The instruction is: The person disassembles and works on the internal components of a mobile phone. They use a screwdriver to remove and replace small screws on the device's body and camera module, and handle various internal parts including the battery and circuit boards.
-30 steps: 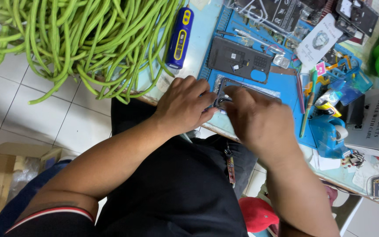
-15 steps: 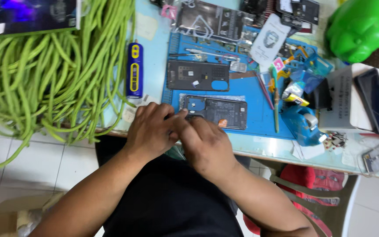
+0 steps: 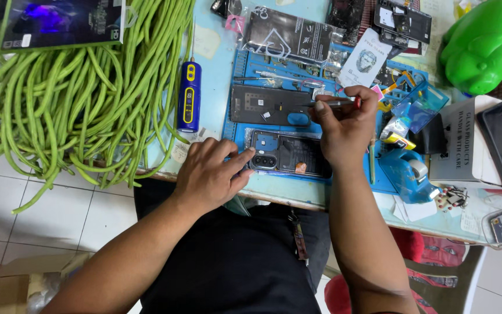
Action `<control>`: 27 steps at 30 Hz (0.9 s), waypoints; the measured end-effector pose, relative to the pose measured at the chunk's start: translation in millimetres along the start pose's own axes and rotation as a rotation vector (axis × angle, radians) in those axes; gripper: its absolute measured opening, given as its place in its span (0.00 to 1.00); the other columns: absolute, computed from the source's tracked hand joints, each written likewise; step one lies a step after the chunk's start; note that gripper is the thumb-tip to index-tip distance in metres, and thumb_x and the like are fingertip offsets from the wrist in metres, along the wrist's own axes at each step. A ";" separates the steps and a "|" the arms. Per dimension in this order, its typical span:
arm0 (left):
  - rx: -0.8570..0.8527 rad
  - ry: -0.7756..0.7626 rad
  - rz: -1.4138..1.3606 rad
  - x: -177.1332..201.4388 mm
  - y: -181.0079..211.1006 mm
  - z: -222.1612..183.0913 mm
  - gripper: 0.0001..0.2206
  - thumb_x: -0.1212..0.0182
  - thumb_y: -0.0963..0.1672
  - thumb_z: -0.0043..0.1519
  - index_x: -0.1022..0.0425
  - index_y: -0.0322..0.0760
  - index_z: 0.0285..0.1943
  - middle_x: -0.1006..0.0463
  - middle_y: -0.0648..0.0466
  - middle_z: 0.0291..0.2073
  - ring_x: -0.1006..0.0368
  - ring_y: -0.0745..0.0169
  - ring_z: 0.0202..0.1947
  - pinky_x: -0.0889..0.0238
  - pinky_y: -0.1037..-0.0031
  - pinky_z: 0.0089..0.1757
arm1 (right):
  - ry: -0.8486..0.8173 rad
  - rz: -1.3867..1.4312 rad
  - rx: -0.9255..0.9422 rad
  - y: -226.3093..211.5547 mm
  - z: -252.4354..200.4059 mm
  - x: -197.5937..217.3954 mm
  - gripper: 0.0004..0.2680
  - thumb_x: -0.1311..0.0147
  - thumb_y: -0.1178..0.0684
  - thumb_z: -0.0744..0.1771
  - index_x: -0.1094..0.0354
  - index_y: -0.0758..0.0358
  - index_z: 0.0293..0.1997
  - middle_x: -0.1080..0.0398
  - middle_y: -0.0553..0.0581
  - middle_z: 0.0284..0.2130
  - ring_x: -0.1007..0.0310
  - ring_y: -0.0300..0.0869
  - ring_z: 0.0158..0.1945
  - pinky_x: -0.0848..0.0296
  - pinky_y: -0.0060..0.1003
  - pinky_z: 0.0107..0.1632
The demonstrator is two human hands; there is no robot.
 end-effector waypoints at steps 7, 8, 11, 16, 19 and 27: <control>0.016 -0.037 0.015 -5.9 -2.2 -1.7 0.19 0.29 0.49 0.57 0.21 0.45 0.57 0.29 0.59 0.38 0.33 0.60 0.38 0.43 0.64 0.40 | -0.053 -0.022 0.015 19.7 -0.2 -8.5 0.16 0.45 0.71 0.70 0.51 0.60 0.55 0.27 0.65 0.46 0.23 0.44 0.42 0.18 0.39 0.50; 0.015 -0.036 0.019 -5.9 -2.7 -2.3 0.19 0.29 0.49 0.57 0.21 0.45 0.57 0.29 0.59 0.38 0.33 0.61 0.38 0.43 0.64 0.40 | -0.058 -0.039 0.021 20.4 -0.4 -8.3 0.16 0.46 0.71 0.70 0.51 0.60 0.55 0.27 0.64 0.46 0.23 0.43 0.42 0.17 0.40 0.51; 0.004 -0.031 0.020 -5.4 -4.1 -2.3 0.20 0.29 0.50 0.57 0.21 0.45 0.57 0.29 0.59 0.39 0.33 0.61 0.39 0.42 0.64 0.40 | -0.063 -0.052 0.022 21.0 -1.6 -7.8 0.16 0.46 0.71 0.71 0.51 0.60 0.55 0.27 0.65 0.47 0.24 0.43 0.42 0.18 0.40 0.52; -0.001 -0.018 0.019 -6.1 -3.9 -3.9 0.20 0.29 0.50 0.57 0.21 0.45 0.57 0.29 0.59 0.39 0.34 0.60 0.39 0.42 0.64 0.40 | -0.055 -0.067 0.006 20.2 -1.2 -8.4 0.16 0.46 0.71 0.71 0.52 0.59 0.55 0.26 0.65 0.48 0.23 0.44 0.43 0.18 0.40 0.52; 0.004 -0.024 0.013 -6.0 -4.5 -4.1 0.19 0.29 0.49 0.58 0.21 0.45 0.57 0.29 0.59 0.40 0.33 0.61 0.39 0.43 0.64 0.41 | -0.041 -0.064 -0.014 19.9 -1.5 -7.1 0.16 0.45 0.70 0.71 0.52 0.59 0.55 0.26 0.65 0.47 0.21 0.45 0.43 0.18 0.39 0.50; 0.000 -0.007 0.009 -3.2 -3.9 -2.1 0.19 0.29 0.49 0.57 0.22 0.46 0.58 0.29 0.59 0.39 0.33 0.60 0.40 0.42 0.63 0.41 | -0.021 -0.003 0.039 9.9 -8.0 -1.9 0.17 0.44 0.70 0.71 0.51 0.58 0.58 0.25 0.67 0.48 0.19 0.50 0.43 0.18 0.41 0.46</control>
Point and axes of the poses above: each hand's wrist, its own z-axis towards the middle knuckle, its own x-axis out of the back of the hand, y = z × x, the point moved 1 cm from there along z, towards the middle knuckle
